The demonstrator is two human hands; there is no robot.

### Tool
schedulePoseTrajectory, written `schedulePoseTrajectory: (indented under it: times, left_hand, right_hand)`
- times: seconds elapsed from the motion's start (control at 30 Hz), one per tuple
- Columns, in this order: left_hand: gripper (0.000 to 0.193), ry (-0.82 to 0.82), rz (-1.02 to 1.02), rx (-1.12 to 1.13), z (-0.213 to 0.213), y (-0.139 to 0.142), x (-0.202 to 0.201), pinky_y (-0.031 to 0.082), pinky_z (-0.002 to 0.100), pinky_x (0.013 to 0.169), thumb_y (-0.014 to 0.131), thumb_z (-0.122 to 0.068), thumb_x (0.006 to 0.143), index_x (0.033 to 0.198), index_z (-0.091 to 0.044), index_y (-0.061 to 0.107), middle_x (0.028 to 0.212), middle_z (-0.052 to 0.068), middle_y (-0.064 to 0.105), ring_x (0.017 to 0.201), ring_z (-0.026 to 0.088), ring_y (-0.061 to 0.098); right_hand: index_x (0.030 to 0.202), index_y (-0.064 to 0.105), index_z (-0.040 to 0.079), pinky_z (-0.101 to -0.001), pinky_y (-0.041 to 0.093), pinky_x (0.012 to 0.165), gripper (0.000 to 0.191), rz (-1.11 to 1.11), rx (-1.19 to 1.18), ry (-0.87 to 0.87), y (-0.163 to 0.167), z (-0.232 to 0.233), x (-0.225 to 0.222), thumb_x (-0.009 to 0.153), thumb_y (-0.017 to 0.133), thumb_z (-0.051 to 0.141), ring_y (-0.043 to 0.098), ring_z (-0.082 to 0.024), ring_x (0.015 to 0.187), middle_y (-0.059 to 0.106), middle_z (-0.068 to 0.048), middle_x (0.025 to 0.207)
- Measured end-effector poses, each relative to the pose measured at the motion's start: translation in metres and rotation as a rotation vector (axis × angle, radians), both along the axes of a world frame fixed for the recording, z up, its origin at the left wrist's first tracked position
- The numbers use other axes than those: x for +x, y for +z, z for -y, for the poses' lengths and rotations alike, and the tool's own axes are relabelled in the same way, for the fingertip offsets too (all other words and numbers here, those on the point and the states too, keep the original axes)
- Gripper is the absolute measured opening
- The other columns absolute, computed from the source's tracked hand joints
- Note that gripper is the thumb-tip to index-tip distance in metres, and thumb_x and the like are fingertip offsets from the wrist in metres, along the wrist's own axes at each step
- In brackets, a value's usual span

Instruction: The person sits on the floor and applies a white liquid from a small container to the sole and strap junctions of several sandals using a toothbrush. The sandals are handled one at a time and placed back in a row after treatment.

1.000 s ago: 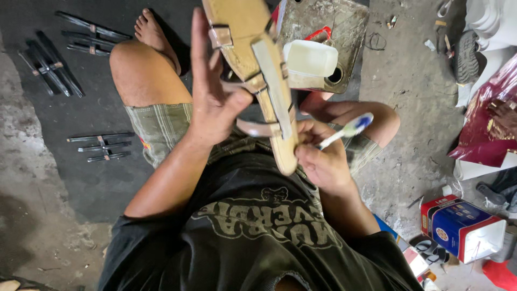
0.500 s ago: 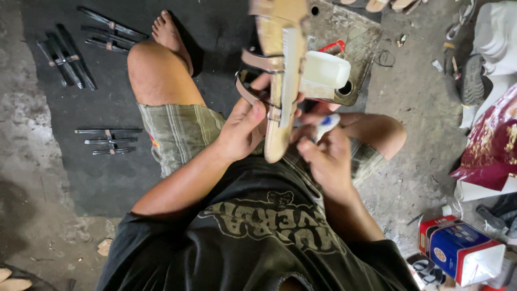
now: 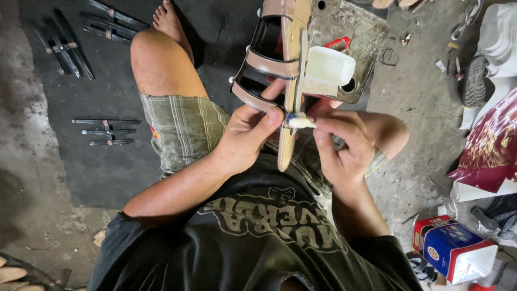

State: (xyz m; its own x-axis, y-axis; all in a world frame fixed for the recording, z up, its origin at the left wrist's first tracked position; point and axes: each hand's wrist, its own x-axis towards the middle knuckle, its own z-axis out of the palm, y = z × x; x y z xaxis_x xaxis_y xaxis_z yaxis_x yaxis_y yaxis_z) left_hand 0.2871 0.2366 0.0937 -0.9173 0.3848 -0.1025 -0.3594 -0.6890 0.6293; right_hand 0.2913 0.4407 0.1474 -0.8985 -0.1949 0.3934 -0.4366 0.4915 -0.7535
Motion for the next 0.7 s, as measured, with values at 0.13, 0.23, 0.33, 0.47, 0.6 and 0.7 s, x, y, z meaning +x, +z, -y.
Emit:
schedulePoseTrajectory:
  times: [0.13,0.23,0.33,0.47,0.6,0.7]
  left_hand:
    - [0.060,0.025,0.001,-0.016,0.001,0.005,0.000,0.057,0.034,0.101,0.055,-0.024,0.114,0.165,-0.004,0.032,0.131,0.010,0.069,0.114,0.014,0.067]
    - [0.055,0.056,-0.026,-0.027,0.000,0.004,0.001,0.056,0.033,0.104,0.057,-0.022,0.114,0.163,-0.005,0.037,0.137,0.009,0.067,0.116,0.013,0.066]
    - [0.038,0.062,-0.020,-0.055,-0.002,-0.001,0.006,0.056,0.033,0.101,0.060,-0.018,0.114,0.147,0.001,0.054,0.149,0.008,0.060,0.115,0.011,0.063]
    - [0.021,0.074,-0.031,-0.094,-0.004,-0.005,0.010,0.057,0.031,0.097,0.061,-0.015,0.112,0.121,0.003,0.067,0.167,0.007,0.045,0.118,0.010,0.063]
    - [0.019,0.072,0.030,-0.050,-0.006,-0.001,0.008,0.058,0.032,0.095,0.060,-0.013,0.110,0.124,0.000,0.066,0.169,0.009,0.040,0.114,0.010,0.063]
    - [0.023,0.044,0.026,-0.043,-0.005,0.004,0.009,0.058,0.031,0.095,0.060,-0.012,0.110,0.130,-0.001,0.065,0.167,0.011,0.041,0.113,0.010,0.064]
  right_hand:
    - [0.109,0.068,0.002,-0.0301,0.055,0.081,0.012,-0.013,0.008,0.015,-0.001,-0.004,0.012,0.099,0.074,-0.002,0.069,-0.024,0.097,0.069,-0.015,0.109]
    - [0.108,0.068,0.001,-0.0319,0.056,0.084,0.013,-0.015,0.029,0.026,0.001,-0.009,0.017,0.097,0.072,-0.003,0.070,-0.024,0.096,0.071,-0.015,0.106]
    - [0.110,0.067,-0.001,-0.0322,0.057,0.086,0.013,0.015,0.036,0.006,0.005,-0.010,0.014,0.097,0.070,-0.004,0.072,-0.024,0.096,0.073,-0.015,0.104]
    - [0.114,0.066,-0.001,-0.0305,0.057,0.086,0.012,0.031,-0.003,-0.024,0.013,-0.006,0.011,0.103,0.067,-0.005,0.073,-0.023,0.097,0.073,-0.014,0.107]
    - [0.113,0.067,0.002,-0.0314,0.057,0.086,0.014,-0.044,0.067,0.017,0.019,-0.007,0.011,0.101,0.069,-0.005,0.071,-0.028,0.101,0.072,-0.015,0.106]
    - [0.112,0.067,-0.001,-0.0284,0.054,0.076,0.014,0.013,0.061,-0.040,0.014,-0.009,0.010,0.099,0.069,-0.005,0.070,-0.022,0.092,0.073,-0.016,0.102]
